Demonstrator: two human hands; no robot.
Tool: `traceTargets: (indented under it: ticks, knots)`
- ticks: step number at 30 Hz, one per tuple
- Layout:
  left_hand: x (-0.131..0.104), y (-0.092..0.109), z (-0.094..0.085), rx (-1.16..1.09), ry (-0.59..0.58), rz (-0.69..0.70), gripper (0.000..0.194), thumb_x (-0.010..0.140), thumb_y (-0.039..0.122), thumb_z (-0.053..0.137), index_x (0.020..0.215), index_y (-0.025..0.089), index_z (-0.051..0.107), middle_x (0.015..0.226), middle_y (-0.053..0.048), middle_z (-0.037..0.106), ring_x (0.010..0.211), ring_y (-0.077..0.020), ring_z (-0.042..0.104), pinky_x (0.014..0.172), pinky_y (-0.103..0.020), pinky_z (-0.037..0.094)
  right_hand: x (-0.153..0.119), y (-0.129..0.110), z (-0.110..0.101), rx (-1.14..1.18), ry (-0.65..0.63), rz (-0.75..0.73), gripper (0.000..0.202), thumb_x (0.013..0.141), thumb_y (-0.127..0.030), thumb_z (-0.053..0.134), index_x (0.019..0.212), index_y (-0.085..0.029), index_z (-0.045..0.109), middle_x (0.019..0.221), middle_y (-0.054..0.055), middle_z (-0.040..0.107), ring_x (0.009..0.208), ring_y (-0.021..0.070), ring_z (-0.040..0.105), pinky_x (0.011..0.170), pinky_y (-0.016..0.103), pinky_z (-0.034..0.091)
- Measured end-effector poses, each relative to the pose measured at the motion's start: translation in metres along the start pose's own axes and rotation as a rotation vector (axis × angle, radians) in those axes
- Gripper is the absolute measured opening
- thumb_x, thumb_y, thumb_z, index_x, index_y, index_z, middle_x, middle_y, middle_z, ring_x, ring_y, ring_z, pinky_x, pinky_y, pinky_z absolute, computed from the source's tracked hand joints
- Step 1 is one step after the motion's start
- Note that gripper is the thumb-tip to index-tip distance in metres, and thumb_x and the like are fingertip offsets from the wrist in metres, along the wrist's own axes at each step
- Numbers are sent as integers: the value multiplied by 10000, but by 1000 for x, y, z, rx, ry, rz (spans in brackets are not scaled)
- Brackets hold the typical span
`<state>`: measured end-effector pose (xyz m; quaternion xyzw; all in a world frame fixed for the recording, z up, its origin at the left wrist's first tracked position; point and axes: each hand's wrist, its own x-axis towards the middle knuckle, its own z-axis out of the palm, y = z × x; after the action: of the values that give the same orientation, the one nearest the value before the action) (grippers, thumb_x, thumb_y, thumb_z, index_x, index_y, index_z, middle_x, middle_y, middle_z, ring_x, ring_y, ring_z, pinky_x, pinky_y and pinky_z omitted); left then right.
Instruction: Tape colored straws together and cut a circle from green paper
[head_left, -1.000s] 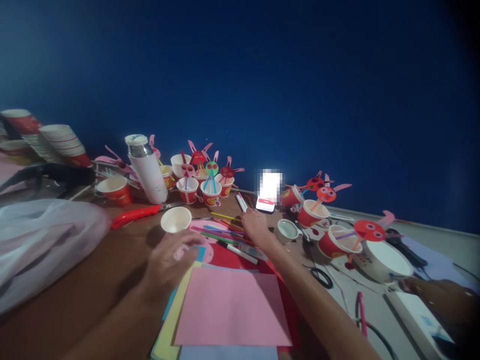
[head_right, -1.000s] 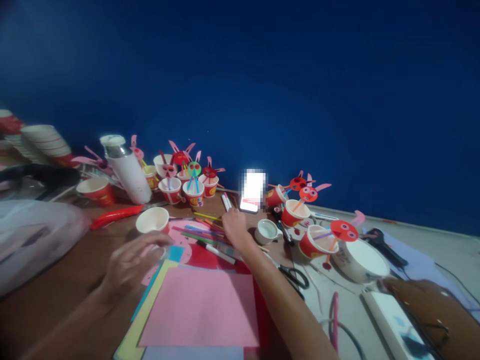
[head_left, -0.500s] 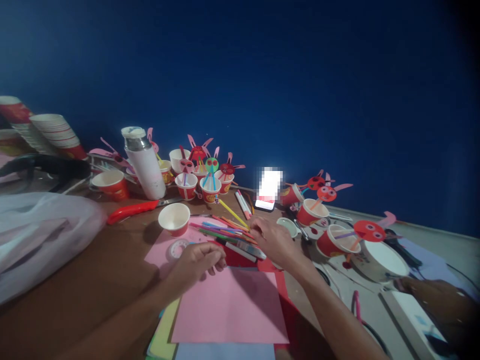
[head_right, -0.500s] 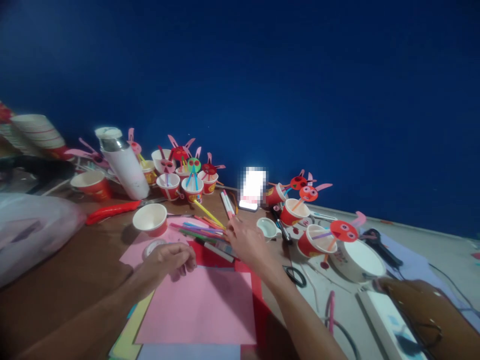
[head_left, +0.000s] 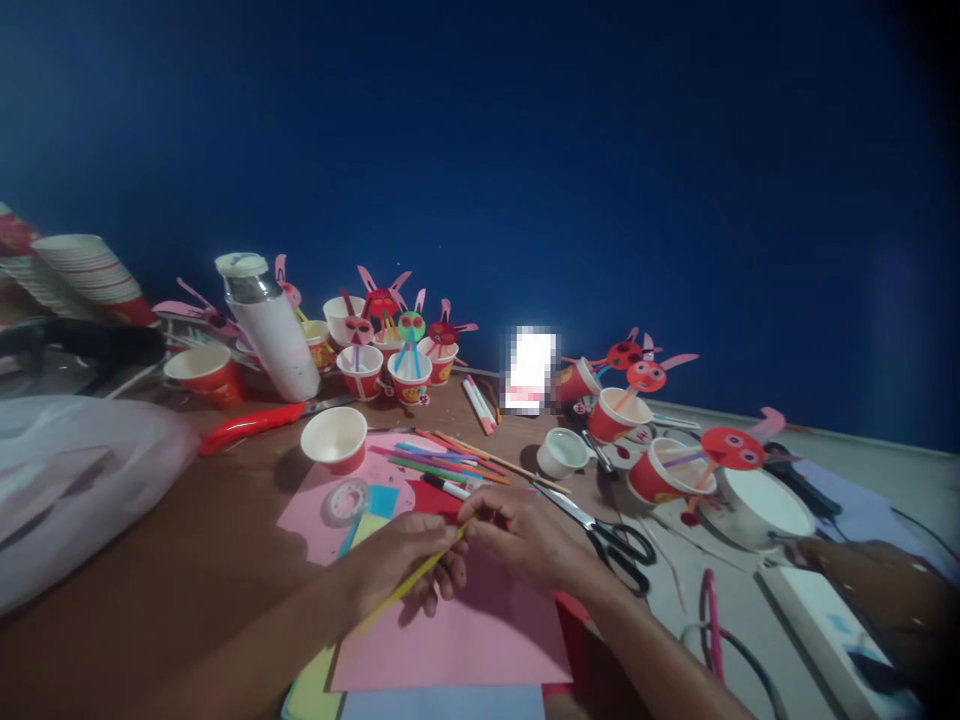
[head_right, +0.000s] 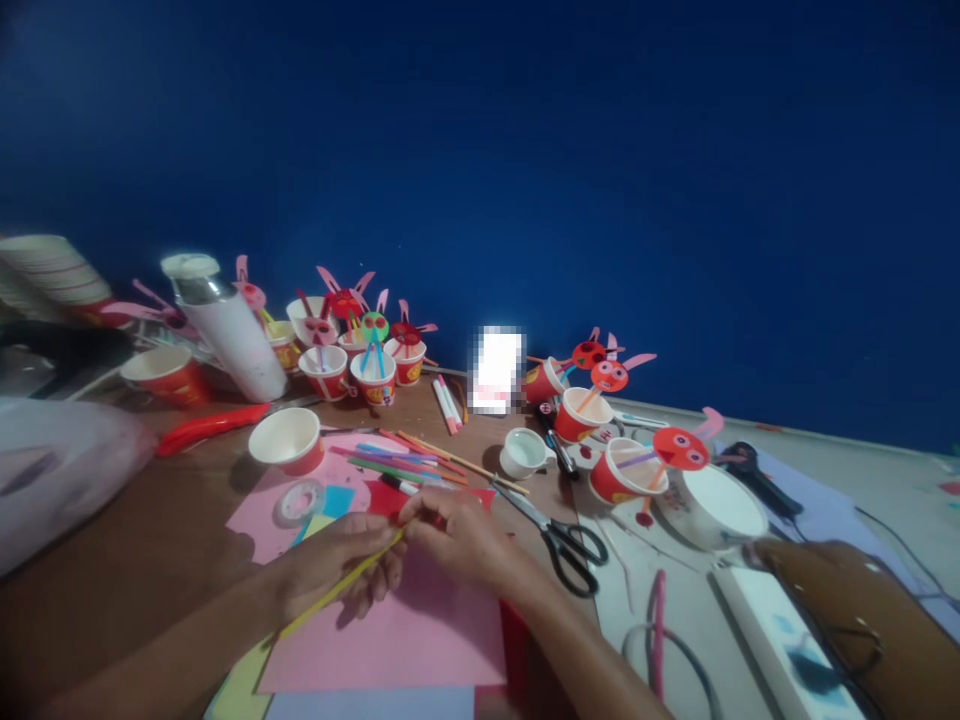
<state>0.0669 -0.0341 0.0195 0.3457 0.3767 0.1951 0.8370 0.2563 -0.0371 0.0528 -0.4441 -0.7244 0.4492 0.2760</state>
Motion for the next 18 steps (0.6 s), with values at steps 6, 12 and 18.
traceTargets:
  ticks: [6,12,18]
  knots:
    - [3,-9,0,-110,97,39,230,744,327,639,678,140,523,563,-9,573,415,-71,483,378,-171,364,8,28,23,374,78,165,98,790,-251,550,815,-169,599,679,-32,571,579,77,485,548,186,366]
    - [-2,-10,0,-139,67,45,194,747,308,630,712,126,575,564,-27,580,406,-81,481,382,-192,360,12,34,28,561,63,219,272,762,-418,604,716,-150,603,597,-18,571,505,69,452,510,201,351]
    - [-4,-11,-1,-133,31,56,203,770,314,600,768,112,591,600,-47,592,445,-98,511,418,-209,380,11,28,27,690,36,241,345,753,-472,613,744,-127,620,625,9,602,517,71,481,506,201,343]
